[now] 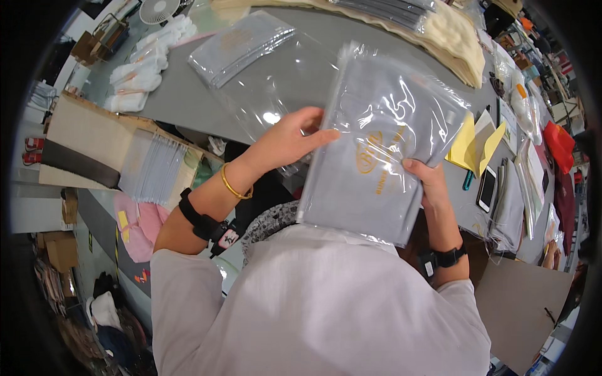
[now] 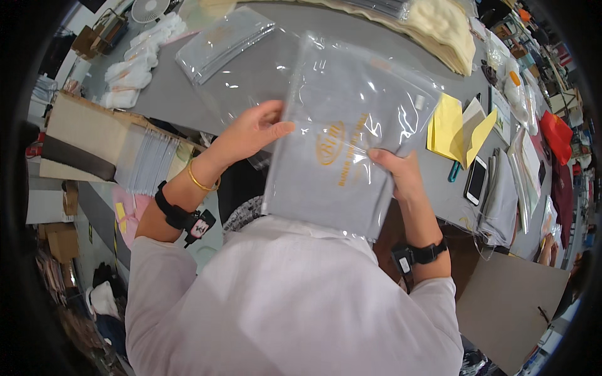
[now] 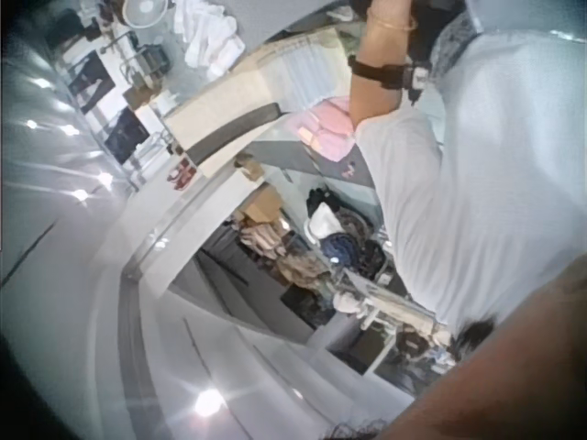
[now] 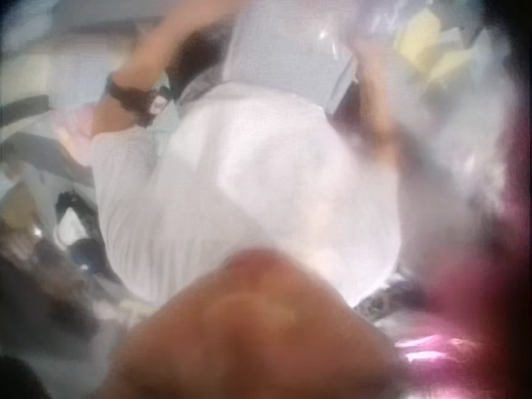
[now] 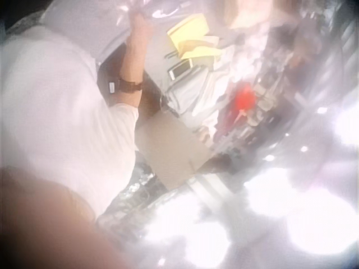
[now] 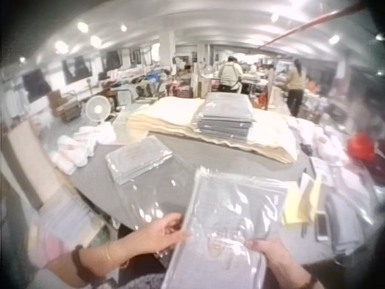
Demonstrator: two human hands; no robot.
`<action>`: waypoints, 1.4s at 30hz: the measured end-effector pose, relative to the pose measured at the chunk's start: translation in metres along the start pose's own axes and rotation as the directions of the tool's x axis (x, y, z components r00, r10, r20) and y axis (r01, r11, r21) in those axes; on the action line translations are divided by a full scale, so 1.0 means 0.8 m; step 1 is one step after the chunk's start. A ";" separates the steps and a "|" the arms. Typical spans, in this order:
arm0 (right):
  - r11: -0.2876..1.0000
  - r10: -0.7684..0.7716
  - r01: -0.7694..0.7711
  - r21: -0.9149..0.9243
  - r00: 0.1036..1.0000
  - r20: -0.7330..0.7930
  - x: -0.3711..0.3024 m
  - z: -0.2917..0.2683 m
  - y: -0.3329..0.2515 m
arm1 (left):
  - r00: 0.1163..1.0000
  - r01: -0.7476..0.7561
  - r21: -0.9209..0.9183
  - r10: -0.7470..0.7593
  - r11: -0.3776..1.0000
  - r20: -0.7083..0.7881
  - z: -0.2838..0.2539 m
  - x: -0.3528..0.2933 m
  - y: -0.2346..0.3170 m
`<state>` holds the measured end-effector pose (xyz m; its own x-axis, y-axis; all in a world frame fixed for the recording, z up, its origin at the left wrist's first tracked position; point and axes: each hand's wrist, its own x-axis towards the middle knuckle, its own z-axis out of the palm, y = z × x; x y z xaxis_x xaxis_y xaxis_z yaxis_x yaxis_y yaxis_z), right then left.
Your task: The person repeatedly places folded gray garments into clear plastic zip-top bags on a gray table, seals each bag, and stacks them. The person handles the garments and bags by hand without using tools.
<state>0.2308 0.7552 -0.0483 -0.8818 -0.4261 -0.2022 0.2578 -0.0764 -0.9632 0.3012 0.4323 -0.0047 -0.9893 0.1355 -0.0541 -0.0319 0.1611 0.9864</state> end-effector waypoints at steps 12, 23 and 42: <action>0.901 0.357 -0.343 0.266 0.934 -0.006 -0.042 -0.009 -0.020 | 0.882 0.062 0.979 0.449 0.194 -0.145 -0.020 0.006 -0.111; 0.861 0.416 -0.476 0.179 0.862 0.291 0.013 0.070 -0.017 | 0.714 0.112 0.797 0.510 0.594 -0.480 -0.036 0.022 -0.079; 0.825 0.407 -0.415 0.384 0.907 0.107 0.044 0.025 0.042 | 0.794 0.064 0.966 0.574 0.250 -0.201 -0.017 -0.022 -0.105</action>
<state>0.2165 0.7198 -0.0841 -0.6527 -0.5140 -0.5565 0.7304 -0.2319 -0.6425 0.3194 0.4029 -0.0845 -0.8320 0.0033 0.5548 0.0661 0.9934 0.0932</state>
